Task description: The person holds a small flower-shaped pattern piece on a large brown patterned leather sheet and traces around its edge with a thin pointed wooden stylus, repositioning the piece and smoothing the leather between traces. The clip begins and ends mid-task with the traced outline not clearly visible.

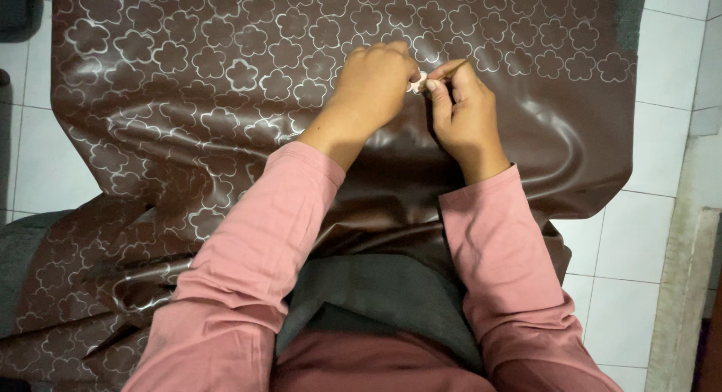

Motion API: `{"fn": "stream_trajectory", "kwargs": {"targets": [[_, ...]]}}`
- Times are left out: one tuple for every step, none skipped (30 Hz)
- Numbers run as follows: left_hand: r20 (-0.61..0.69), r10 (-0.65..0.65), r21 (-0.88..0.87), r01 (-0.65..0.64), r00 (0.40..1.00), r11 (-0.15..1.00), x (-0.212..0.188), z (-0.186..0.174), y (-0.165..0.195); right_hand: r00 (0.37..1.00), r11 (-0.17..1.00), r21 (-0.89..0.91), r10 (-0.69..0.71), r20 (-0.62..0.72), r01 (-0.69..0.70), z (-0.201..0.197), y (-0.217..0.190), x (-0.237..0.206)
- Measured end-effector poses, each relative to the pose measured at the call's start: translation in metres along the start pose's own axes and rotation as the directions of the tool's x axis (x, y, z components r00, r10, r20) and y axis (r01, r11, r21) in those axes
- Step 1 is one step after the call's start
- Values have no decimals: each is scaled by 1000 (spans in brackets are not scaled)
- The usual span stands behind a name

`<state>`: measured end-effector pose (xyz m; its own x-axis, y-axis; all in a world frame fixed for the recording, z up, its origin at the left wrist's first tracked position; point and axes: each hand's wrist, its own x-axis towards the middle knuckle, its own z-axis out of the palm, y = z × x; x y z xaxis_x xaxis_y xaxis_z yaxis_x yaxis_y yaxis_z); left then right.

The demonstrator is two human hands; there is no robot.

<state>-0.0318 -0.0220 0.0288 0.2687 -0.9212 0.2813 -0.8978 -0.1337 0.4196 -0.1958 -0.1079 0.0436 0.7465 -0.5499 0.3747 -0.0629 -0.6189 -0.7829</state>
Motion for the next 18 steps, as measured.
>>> {"fn": "stream_trajectory", "kwargs": {"targets": [[-2,-1,-2,1,1000,1000,0,0,0,1000,1000,20,7,-10,-7,0,1,0],[-4,-2,-4,2,1000,1000,0,0,-1,1000,999,39,14,-21,-13,1,2,0],[5,-3,-3,3,1000,1000,0,1,-1,999,998,59,21,-32,-19,1,2,0],[14,-5,-3,5,1000,1000,0,1,-2,999,997,72,19,-37,-17,1,3,0],[24,-8,-2,8,1000,1000,1,1,-2,999,996,86,18,-42,-14,0,4,0],[26,-13,0,13,1000,1000,1,1,-2,999,995,100,17,-45,-12,0,4,-1],[29,-18,3,17,999,1000,2,1,-2,999,995,101,12,-38,-8,1,4,-1],[31,-22,4,22,999,1000,3,1,-2,999,995,102,8,-31,-5,1,4,-1],[43,-26,0,26,999,1000,3,1,-2,1000,995,102,4,-25,-2,1,4,-1],[55,-30,-2,30,998,1000,3,1,-2,1000,997,83,3,-24,-1,1,3,-1],[66,-35,-4,35,997,999,3,0,-2,1000,998,65,2,-22,0,1,3,-1],[61,-32,-8,33,998,999,3,-1,-2,1000,999,48,-1,-20,2,2,3,0],[55,-30,-13,31,998,999,2,-1,-2,1000,999,50,3,-20,-2,2,2,0],[50,-28,-17,29,998,999,2,-2,-2,1000,999,51,7,-20,-6,3,2,0],[52,-31,-15,32,998,999,2,-2,-1,1000,999,53,11,-20,-10,3,1,0],[54,-35,-12,35,998,999,2,-2,-1,1000,998,62,4,-17,-3,3,1,0],[57,-38,-10,39,998,999,2,-3,-1,1000,998,70,-2,-14,3,3,0,0],[57,-39,-10,40,998,999,2,-3,-1,1000,997,78,-8,-11,9,3,0,0]]}}
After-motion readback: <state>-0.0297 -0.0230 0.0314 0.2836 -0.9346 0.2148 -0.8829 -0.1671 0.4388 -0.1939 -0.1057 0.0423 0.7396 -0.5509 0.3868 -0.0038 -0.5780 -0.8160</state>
